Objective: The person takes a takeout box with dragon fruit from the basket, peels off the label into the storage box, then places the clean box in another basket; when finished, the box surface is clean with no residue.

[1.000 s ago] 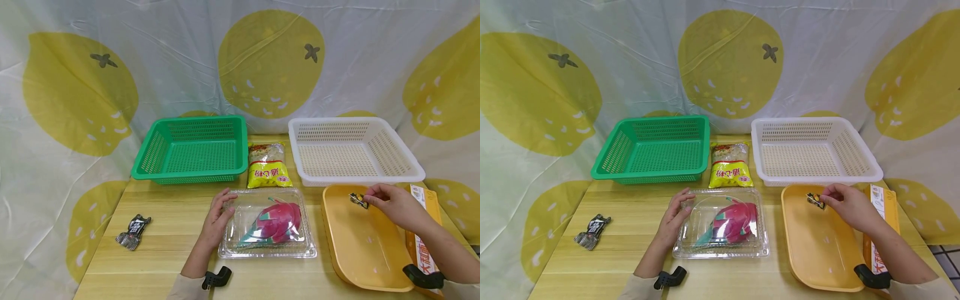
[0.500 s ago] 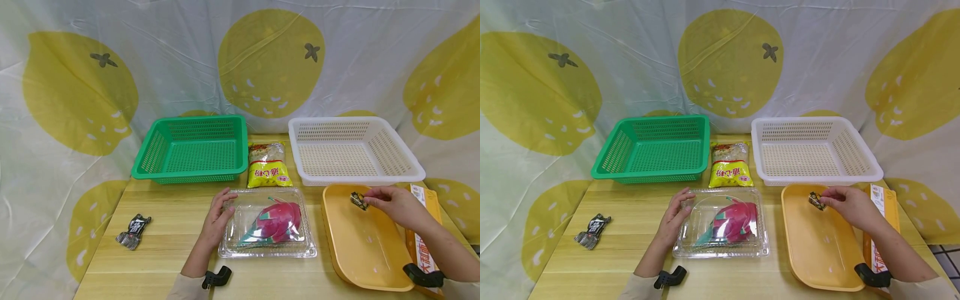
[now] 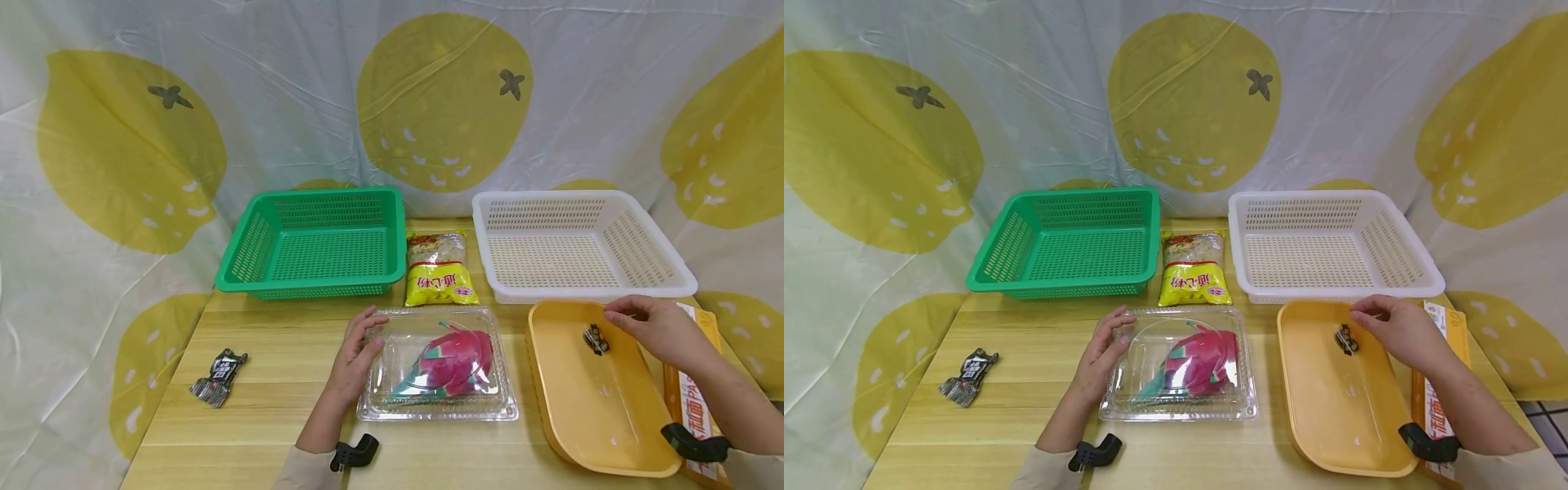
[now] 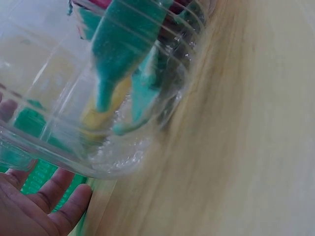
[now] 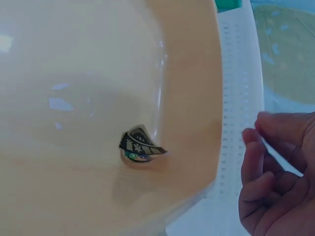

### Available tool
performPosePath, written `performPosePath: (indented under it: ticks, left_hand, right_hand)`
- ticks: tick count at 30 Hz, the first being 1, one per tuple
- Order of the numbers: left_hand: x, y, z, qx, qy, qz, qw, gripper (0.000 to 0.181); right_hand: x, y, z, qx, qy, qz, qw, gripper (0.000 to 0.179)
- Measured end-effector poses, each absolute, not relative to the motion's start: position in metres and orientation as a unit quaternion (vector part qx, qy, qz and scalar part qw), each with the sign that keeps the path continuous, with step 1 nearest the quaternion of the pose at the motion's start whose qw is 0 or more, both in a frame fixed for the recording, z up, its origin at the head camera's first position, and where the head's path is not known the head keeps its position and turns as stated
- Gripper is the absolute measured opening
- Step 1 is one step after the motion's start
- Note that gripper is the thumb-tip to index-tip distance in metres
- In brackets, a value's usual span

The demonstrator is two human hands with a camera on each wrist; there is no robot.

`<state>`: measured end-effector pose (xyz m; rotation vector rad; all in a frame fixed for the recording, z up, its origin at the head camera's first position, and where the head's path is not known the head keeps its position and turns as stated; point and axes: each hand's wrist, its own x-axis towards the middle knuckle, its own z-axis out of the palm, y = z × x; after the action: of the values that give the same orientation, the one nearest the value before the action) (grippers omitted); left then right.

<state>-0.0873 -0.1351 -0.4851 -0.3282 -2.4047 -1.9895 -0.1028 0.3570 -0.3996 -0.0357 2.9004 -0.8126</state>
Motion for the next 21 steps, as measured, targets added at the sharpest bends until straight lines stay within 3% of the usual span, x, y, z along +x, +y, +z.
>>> performPosePath:
  ticks: [11,16,21]
  left_hand:
    - [-0.086,-0.136,-0.484,-0.107,-0.769,-0.630,0.001,0.033]
    - [-0.086,-0.135,-0.481,-0.103,-0.771,-0.628,0.002,0.034]
    - [-0.084,-0.134,-0.479,-0.095,-0.772,-0.629,-0.012,0.036]
  right_hand:
    - [-0.125,0.378,-0.392,-0.011,0.957,-0.289,-0.028,0.032]
    - [-0.142,0.391,-0.396,-0.050,0.962,-0.267,-0.005,0.035]
    - [-0.152,0.400,-0.400,-0.065,0.954,-0.286,0.054,0.039]
